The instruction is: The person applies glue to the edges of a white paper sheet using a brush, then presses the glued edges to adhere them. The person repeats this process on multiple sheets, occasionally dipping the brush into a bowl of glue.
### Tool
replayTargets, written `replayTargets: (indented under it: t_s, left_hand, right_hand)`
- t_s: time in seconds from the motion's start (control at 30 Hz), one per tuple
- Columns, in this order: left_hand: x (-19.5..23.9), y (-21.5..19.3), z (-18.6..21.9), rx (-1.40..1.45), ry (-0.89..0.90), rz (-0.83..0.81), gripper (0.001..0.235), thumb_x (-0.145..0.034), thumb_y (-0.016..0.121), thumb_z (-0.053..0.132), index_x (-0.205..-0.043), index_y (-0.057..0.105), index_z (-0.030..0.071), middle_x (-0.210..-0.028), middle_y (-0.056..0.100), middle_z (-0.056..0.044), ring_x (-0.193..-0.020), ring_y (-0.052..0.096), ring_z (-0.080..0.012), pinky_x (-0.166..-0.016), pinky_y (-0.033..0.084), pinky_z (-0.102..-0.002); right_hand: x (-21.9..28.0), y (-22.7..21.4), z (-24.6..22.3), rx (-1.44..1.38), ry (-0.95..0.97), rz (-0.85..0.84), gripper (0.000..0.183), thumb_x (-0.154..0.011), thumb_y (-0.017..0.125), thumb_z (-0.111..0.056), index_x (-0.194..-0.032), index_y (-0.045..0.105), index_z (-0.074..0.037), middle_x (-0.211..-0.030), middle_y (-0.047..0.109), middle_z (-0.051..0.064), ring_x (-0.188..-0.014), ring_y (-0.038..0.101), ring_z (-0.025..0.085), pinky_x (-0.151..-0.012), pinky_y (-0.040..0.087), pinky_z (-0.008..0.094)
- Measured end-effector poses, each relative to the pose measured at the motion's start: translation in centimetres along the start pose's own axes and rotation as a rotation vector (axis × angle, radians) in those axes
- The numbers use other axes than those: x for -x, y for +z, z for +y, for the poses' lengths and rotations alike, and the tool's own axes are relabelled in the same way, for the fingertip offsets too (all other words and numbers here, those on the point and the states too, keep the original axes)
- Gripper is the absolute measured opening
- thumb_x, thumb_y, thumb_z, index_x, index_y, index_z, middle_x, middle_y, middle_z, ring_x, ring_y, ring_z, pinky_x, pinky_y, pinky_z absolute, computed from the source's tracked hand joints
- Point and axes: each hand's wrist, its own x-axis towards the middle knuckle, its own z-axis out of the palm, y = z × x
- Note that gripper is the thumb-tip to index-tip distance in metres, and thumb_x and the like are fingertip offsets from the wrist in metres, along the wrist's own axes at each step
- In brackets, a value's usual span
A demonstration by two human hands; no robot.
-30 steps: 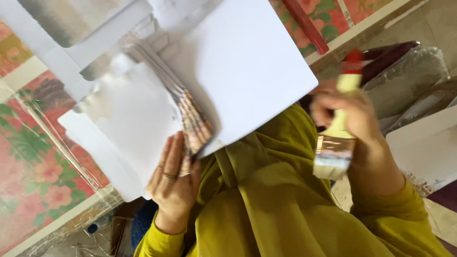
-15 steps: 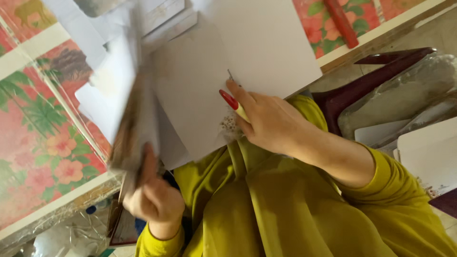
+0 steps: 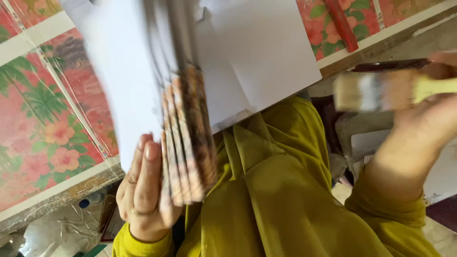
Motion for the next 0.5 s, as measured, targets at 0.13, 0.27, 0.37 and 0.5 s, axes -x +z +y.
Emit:
replayTargets:
  t_s: [0.13, 0.27, 0.37, 0.5]
  left_hand:
    - [-0.2, 4.7, -0.1, 0.001, -0.128, -0.158, 0.020, -0.093, 0.061, 0.010, -0.103, 0.062, -0.007, -0.122, 0.061, -0.022, -0.111, 0.062, -0.0399, -0.097, 0.052, -0.044]
    - [1.6, 6.7, -0.1, -0.115, 0.008, -0.146, 0.039, -0.092, 0.055, 0.034, -0.081, 0.072, 0.001, -0.123, 0.064, -0.017, -0.107, 0.064, -0.0373, -0.091, 0.052, -0.043]
    - [1.9, 7.0, -0.3, -0.179, 0.062, -0.129, 0.035, -0.091, 0.060, 0.034, -0.084, 0.072, 0.002, -0.120, 0.066, -0.017, -0.103, 0.066, -0.0371, -0.089, 0.054, -0.042]
    - [2.1, 7.6, -0.4, -0.233, 0.083, -0.090, 0.037, -0.094, 0.055, 0.036, -0.094, 0.071, 0.003, -0.117, 0.067, -0.017, -0.100, 0.067, -0.0355, -0.085, 0.057, -0.041]
  right_hand:
    - [3.8, -4.2, 5.1, -0.207, -0.133, 0.329, 0.036, -0.083, 0.044, -0.046, -0.082, 0.046, -0.011, -0.085, 0.056, 0.010, -0.081, 0.063, 0.030, -0.075, 0.054, 0.042]
    - [6.7, -4.1, 7.7, 0.222, -0.940, -0.361, 0.010, -0.062, 0.072, -0.001, -0.069, 0.069, 0.006, -0.075, 0.066, 0.026, -0.075, 0.068, 0.044, -0.063, 0.055, 0.051]
    - [10.6, -0.4, 9.2, 0.191, -1.027, -0.433, 0.010, -0.060, 0.074, -0.001, -0.070, 0.074, -0.003, -0.073, 0.071, 0.017, -0.069, 0.070, 0.029, -0.058, 0.056, 0.042]
    - [11.5, 4.3, 7.8, 0.305, -1.107, -0.428, 0.012, -0.071, 0.073, 0.001, -0.082, 0.075, -0.005, -0.086, 0.074, 0.012, -0.070, 0.067, 0.026, -0.057, 0.058, 0.038]
